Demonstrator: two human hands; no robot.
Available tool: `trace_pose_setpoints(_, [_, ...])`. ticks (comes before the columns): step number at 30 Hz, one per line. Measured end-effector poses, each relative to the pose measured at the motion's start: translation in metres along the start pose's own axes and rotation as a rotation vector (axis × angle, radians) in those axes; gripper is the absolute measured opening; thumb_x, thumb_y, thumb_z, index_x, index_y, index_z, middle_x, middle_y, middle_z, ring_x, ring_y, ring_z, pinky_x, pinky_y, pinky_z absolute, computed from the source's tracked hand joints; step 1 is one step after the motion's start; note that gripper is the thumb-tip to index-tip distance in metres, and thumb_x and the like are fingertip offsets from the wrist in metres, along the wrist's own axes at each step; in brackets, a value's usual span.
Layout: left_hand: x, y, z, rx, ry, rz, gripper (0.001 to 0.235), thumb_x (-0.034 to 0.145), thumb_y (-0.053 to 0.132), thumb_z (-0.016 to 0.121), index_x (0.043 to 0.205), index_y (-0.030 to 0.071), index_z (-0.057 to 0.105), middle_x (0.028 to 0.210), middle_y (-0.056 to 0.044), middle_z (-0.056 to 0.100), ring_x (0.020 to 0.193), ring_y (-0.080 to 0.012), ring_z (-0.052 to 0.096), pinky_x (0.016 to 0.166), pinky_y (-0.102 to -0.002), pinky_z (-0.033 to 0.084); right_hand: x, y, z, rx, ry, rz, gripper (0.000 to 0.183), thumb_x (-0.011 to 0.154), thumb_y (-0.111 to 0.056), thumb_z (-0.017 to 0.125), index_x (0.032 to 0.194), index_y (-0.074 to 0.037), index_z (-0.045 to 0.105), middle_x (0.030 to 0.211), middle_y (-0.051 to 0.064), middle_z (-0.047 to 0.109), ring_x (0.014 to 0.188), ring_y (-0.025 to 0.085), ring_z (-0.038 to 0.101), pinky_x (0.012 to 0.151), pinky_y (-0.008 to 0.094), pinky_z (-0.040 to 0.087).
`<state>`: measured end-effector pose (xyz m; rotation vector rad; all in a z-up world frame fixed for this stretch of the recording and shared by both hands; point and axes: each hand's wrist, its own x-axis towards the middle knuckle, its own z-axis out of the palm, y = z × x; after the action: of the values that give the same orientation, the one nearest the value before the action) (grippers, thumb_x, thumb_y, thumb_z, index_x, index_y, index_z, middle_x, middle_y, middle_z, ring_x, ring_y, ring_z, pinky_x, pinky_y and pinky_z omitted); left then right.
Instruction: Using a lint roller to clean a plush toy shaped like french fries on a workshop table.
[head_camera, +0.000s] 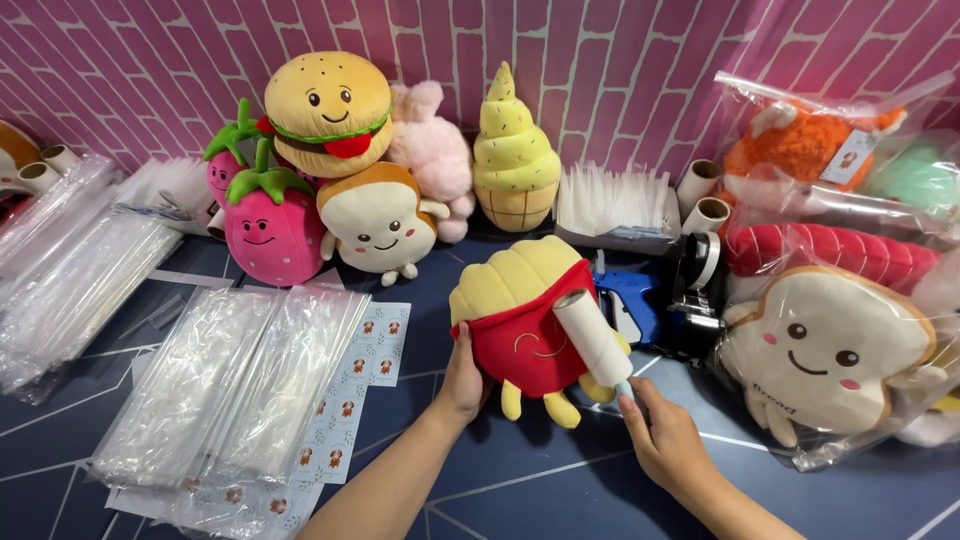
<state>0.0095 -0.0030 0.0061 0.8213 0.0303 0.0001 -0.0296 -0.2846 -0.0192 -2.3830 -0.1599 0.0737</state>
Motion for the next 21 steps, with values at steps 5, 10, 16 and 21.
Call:
trace_pose_setpoints(5, [0.002,0.003,0.003,-0.055,0.001,-0.051,0.078,0.094,0.057,0.038,0.155,0.009,0.039,0.152,-0.017,0.053,0.139,-0.0304,0.052,0.116,-0.044,0.044,-0.006,0.019,0.021,-0.189,-0.025,-0.337,0.030,0.097,-0.041,0.053,0.118,-0.022,0.063,0.066,0.000,0.067,0.056,0.029,0.065,0.056,0.041,0.047])
trace_pose_setpoints(10, [0.002,0.011,0.010,-0.155,0.192,-0.144,0.076,0.094,0.057,0.035,0.156,0.013,0.042,0.150,-0.018,0.056,0.135,-0.0334,0.056,0.113,-0.047,0.046,-0.003,0.032,0.023,-0.127,0.040,-0.525,0.031,0.096,-0.038,0.057,0.117,-0.017,0.066,0.054,0.001,0.061,0.050,0.027,0.062,0.050,0.039,0.046])
trace_pose_setpoints(16, [-0.002,0.018,0.011,-0.106,0.115,-0.011,0.070,0.093,0.060,0.045,0.142,0.011,0.058,0.126,-0.017,0.070,0.113,-0.0328,0.068,0.092,-0.046,0.058,0.013,0.046,0.001,0.045,0.257,-0.134,0.033,0.100,-0.037,0.050,0.119,-0.012,0.062,0.070,0.002,0.058,0.061,0.020,0.054,0.065,0.035,0.044])
trace_pose_setpoints(21, [0.001,0.012,0.007,-0.116,0.137,-0.066,0.073,0.092,0.061,0.042,0.147,0.014,0.054,0.132,-0.015,0.067,0.117,-0.0317,0.065,0.096,-0.045,0.056,0.010,0.014,0.000,0.122,0.209,-0.044,0.035,0.103,-0.039,0.046,0.116,-0.012,0.064,0.067,0.000,0.051,0.060,0.015,0.045,0.062,0.032,0.039])
